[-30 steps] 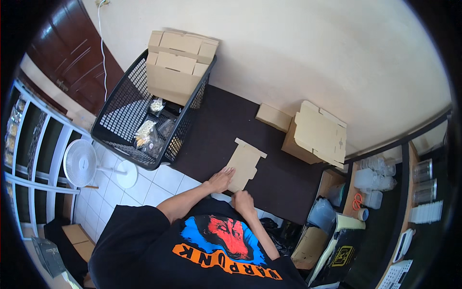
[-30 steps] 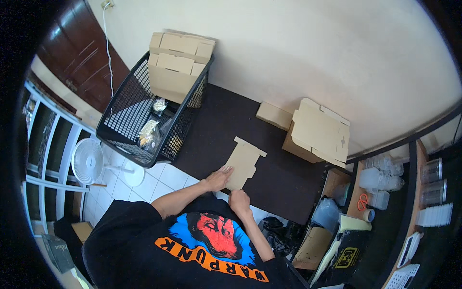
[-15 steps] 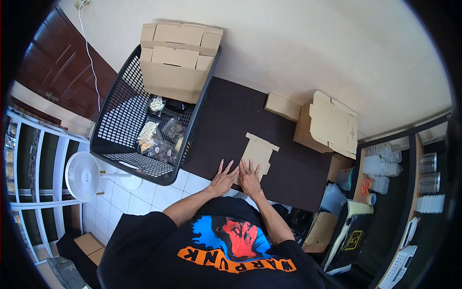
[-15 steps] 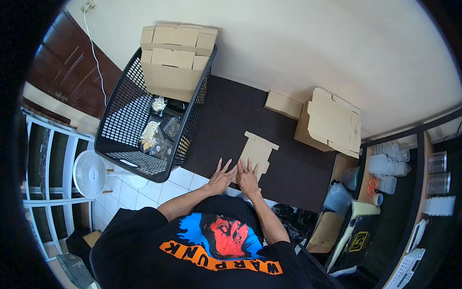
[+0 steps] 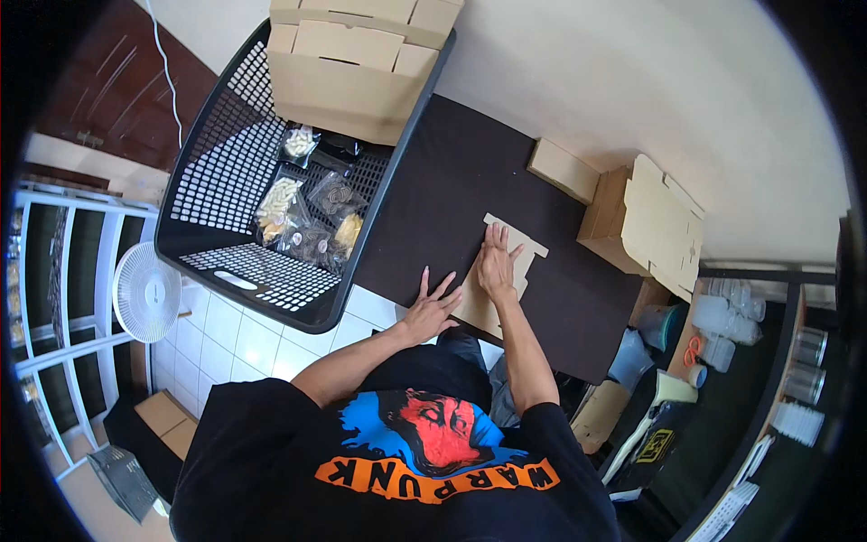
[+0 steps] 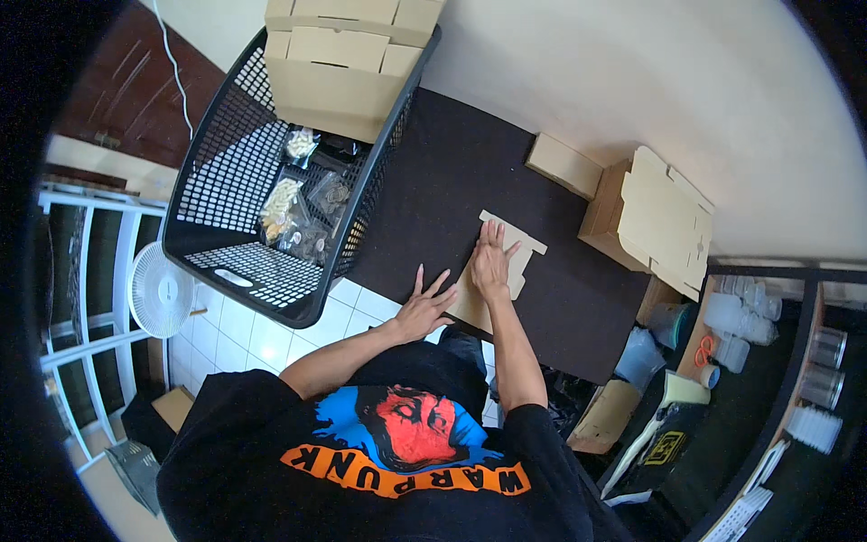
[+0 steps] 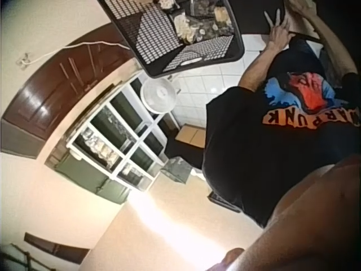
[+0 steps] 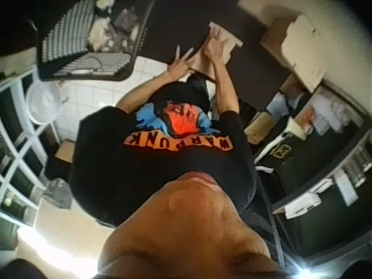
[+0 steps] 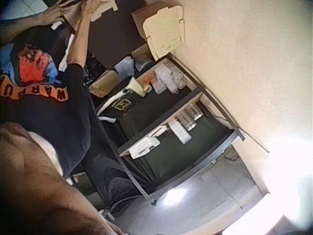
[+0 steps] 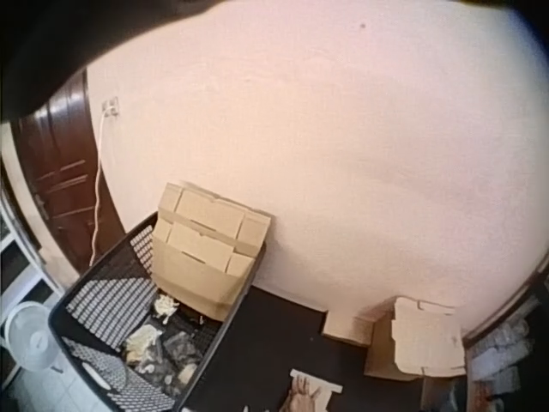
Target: Packing small bags of food snacks into small cardboard boxes and folding them closed.
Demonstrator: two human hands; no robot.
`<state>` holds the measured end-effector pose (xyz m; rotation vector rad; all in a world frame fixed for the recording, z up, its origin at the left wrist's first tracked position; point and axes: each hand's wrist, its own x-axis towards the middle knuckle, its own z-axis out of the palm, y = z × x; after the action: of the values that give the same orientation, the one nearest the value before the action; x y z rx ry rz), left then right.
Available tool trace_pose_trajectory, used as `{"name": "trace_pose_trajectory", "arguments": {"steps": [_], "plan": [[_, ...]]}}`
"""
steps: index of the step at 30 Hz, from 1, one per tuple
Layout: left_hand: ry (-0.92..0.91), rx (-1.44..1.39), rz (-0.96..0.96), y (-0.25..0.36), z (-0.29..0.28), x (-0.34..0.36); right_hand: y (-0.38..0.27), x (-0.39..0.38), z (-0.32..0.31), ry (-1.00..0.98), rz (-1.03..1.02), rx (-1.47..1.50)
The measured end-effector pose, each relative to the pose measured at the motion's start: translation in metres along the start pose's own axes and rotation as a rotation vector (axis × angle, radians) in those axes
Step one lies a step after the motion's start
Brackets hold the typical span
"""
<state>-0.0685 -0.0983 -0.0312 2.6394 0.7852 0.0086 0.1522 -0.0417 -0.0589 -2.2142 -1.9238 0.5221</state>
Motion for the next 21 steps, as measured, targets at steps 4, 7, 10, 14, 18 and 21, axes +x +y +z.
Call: {"name": "trace_pose_trajectory", "arguments": {"steps": [4,7,10,14,18,21], "plan": [[0.017,0.067,-0.049,0.011,0.01,-0.01,0.008,-0.009,0.003,0.005,-0.044,0.059],[0.072,-0.069,-0.165,0.018,0.015,-0.008,0.009,-0.031,0.013,0.077,-0.182,0.081],[0.092,-0.071,-0.147,0.015,0.023,-0.013,-0.007,-0.081,0.013,0.044,-0.253,0.111],[0.043,-0.045,-0.162,0.011,0.02,-0.009,-0.024,-0.129,0.016,0.008,-0.267,0.052],[0.068,-0.053,-0.127,0.009,0.02,-0.012,-0.022,-0.131,0.009,-0.039,-0.241,0.093],[0.116,-0.08,-0.126,0.013,0.017,-0.01,-0.012,-0.118,0.002,-0.007,-0.269,0.1]]}}
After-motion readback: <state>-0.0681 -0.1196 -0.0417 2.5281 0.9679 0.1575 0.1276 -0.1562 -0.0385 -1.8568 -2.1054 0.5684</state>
